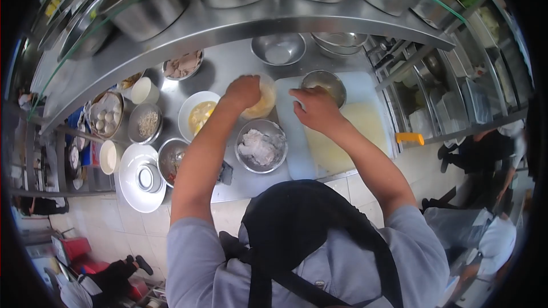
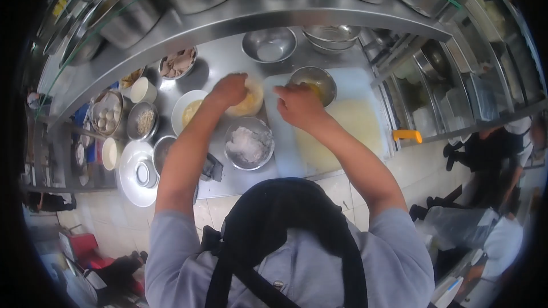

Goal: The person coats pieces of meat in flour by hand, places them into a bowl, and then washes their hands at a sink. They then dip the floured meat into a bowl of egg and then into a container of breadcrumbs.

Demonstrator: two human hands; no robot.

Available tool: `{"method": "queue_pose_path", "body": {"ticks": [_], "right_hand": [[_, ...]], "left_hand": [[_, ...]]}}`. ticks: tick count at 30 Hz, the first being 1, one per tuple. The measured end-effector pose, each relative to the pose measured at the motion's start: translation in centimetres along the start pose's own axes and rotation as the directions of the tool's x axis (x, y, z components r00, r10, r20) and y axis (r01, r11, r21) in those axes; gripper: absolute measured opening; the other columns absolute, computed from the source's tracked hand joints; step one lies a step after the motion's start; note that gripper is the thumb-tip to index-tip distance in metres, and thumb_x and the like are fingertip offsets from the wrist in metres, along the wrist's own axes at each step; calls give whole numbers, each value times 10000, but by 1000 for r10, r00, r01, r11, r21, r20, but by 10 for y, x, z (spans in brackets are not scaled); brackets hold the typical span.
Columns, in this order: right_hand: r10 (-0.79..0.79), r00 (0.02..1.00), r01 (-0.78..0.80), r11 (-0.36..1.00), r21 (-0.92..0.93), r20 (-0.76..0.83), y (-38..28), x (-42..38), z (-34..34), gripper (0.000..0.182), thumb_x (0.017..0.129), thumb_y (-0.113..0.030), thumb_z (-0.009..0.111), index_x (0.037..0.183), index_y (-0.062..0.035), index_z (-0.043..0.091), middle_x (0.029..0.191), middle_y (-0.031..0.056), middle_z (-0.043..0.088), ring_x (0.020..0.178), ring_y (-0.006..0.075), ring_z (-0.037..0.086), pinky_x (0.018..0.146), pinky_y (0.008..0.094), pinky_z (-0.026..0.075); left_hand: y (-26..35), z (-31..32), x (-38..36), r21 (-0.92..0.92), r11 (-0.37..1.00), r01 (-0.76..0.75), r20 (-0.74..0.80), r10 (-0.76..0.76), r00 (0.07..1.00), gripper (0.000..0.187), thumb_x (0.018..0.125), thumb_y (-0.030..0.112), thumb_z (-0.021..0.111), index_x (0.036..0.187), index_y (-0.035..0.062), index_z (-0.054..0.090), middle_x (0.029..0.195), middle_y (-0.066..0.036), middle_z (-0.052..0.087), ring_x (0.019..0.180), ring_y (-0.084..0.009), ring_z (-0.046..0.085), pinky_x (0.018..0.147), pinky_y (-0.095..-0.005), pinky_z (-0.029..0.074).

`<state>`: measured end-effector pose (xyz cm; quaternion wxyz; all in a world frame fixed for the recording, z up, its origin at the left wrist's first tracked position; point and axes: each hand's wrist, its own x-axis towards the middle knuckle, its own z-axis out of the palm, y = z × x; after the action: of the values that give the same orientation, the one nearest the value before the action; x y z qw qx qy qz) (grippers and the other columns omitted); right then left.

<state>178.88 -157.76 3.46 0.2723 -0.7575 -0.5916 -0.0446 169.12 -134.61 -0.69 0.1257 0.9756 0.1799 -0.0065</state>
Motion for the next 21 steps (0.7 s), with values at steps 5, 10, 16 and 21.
{"method": "queue_pose_path", "body": {"ticks": [5, 10, 16, 21], "right_hand": [[240, 970, -237, 969, 62, -40, 12, -54, -44, 254, 805, -117, 600, 1041, -72, 684, 931, 158, 683, 849, 369, 633, 798, 441, 507], [419, 905, -408, 904, 132, -71, 38, -98, -50, 215, 812, -118, 599, 993, -49, 691, 975, 166, 685, 893, 368, 636, 806, 421, 514], [550, 833, -530, 825, 198, -62, 66, -137, -34, 206, 816, -118, 593, 984, -39, 681, 948, 192, 676, 883, 387, 634, 790, 429, 508], [559, 827, -561, 815, 142, 58, 66, -148, -32, 178, 814, -124, 586, 939, -24, 664, 914, 201, 666, 862, 399, 626, 765, 456, 501]], "left_hand": [[1, -11, 24, 98, 990, -100, 344, 60, 937, 368, 773, 220, 647, 1100, 49, 660, 1104, -185, 644, 1091, -325, 601, 943, -388, 468], [-5, -34, 29, 165, 974, -156, 715, -9, 699, 382, 729, 194, 637, 1088, 65, 665, 1099, -164, 644, 1054, -312, 607, 927, -360, 473], [8, -75, -11, -197, 978, -68, 298, 126, 946, 367, 746, 212, 660, 1078, 57, 656, 1053, -156, 658, 1003, -291, 621, 871, -348, 483], [14, -56, 4, -286, 958, 30, 288, 56, 956, 262, 844, 202, 561, 963, -4, 669, 971, -184, 670, 926, -290, 644, 830, -379, 489]]}}
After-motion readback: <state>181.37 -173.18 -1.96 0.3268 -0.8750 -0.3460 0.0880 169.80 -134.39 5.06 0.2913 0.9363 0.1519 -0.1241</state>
